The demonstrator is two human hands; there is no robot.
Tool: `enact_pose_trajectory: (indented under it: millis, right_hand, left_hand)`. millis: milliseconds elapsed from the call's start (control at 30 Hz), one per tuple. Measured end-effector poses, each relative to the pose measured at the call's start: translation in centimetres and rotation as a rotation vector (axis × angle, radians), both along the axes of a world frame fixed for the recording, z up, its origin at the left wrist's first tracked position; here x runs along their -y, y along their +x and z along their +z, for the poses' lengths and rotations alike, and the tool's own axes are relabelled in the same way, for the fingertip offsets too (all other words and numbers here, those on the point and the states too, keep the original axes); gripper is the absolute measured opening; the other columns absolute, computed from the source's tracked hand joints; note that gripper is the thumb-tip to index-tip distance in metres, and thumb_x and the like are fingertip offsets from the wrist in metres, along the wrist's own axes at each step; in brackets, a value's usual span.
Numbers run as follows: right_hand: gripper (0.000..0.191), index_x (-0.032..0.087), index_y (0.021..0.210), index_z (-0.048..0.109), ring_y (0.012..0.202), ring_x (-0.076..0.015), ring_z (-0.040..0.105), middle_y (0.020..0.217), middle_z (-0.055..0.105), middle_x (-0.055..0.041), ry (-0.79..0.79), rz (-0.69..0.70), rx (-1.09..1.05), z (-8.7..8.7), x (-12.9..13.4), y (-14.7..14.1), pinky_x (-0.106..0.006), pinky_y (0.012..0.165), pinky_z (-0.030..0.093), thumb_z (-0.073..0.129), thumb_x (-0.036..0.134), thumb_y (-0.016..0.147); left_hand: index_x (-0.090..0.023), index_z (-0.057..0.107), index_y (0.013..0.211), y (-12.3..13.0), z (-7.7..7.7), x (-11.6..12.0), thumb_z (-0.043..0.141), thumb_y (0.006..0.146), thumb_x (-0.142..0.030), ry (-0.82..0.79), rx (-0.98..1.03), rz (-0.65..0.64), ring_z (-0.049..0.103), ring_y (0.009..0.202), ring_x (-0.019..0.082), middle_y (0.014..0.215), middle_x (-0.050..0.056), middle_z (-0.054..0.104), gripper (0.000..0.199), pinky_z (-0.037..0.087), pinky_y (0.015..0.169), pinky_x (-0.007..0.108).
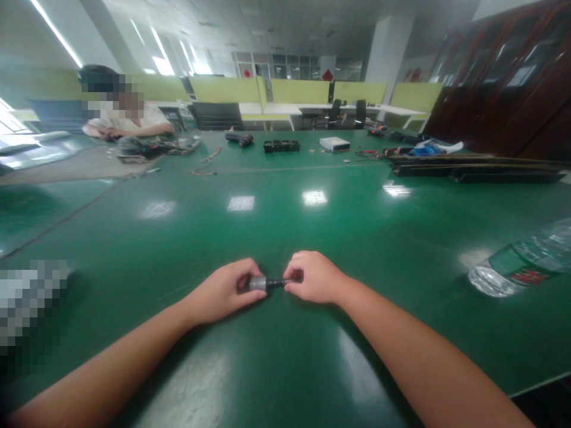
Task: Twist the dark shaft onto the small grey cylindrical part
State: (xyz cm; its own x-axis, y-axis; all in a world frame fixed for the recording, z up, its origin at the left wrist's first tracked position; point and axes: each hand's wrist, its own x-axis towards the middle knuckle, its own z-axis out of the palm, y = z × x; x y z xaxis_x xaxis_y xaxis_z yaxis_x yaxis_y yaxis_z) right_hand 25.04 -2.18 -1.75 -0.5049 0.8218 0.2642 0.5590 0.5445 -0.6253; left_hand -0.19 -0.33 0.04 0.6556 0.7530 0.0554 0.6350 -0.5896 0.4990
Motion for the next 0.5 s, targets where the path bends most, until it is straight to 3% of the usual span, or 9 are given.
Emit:
enact_pose_trajectory:
  millis: [500]
  right_hand:
    - [0.007,0.017,0.081,0.075,0.074,-0.0144,0.061,0.079,0.068,-0.0021,-0.017,-0.006,0.031,0.43,0.06,0.54,-0.025,0.069,0.045,0.077,0.015,0.074]
  left_hand:
    - [-0.020,0.063,0.090,0.04,0.13,0.03,0.067,0.083,-0.048,-0.003,0.005,0.008,0.055,0.067,0.016,0.076,0.000,0.061,0.029,0.037,0.060,0.025]
